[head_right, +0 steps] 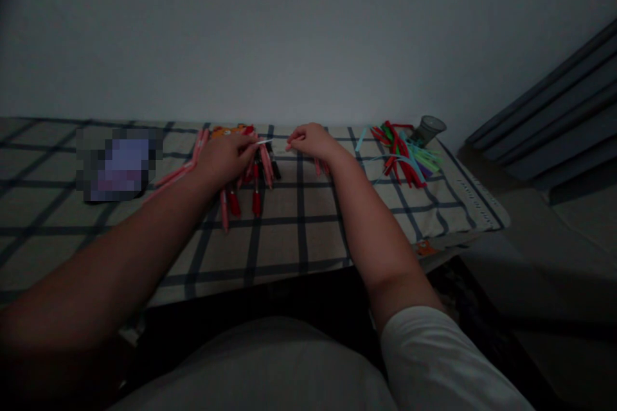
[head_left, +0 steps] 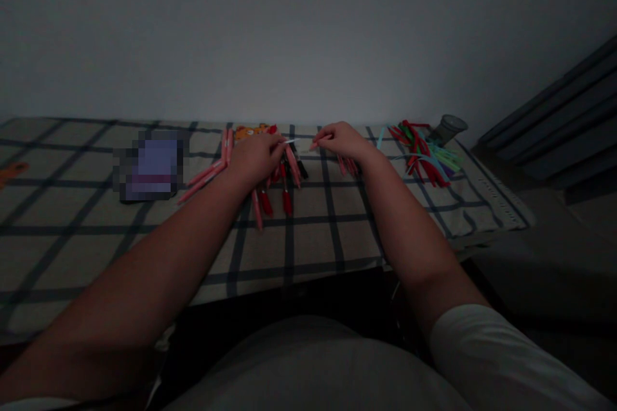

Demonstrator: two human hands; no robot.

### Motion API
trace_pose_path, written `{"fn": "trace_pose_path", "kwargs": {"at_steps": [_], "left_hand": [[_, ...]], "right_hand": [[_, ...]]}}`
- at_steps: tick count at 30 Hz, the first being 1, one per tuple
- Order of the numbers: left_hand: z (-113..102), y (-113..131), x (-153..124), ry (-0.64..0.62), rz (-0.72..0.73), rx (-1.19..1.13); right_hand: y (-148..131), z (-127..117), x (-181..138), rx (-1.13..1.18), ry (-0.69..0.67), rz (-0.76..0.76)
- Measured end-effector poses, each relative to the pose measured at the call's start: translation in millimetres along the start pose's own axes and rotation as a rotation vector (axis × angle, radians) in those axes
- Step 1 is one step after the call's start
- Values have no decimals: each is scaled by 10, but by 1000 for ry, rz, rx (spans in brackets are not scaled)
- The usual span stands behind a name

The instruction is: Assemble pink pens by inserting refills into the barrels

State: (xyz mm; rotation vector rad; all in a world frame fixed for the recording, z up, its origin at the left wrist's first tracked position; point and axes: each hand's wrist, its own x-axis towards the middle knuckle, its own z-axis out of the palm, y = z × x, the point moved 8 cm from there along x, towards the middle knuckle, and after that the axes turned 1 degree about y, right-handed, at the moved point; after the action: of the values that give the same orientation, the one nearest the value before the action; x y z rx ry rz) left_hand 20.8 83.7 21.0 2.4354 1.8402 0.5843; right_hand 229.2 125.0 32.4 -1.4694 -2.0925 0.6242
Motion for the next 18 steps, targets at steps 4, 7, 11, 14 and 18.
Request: {"fn": "trace_pose_path", "kwargs": {"at_steps": [4, 7, 11, 14, 18], "left_hand": [[-11, 9, -16, -6, -10, -1], [-16, 8, -23, -5, -17, -1], [0, -5, -19, -6, -21, 8], [9, -12, -13, 2, -15, 9], [10, -19, -12, 7, -16, 20]], "right_hand": [[62, 41, -24, -79, -31, 26], [155, 68, -14, -143, -34, 32], [168, 53, -25, -191, -17, 9], [138, 90, -77, -234, -98, 60], [50, 110, -114, -300, -109, 31]]}}
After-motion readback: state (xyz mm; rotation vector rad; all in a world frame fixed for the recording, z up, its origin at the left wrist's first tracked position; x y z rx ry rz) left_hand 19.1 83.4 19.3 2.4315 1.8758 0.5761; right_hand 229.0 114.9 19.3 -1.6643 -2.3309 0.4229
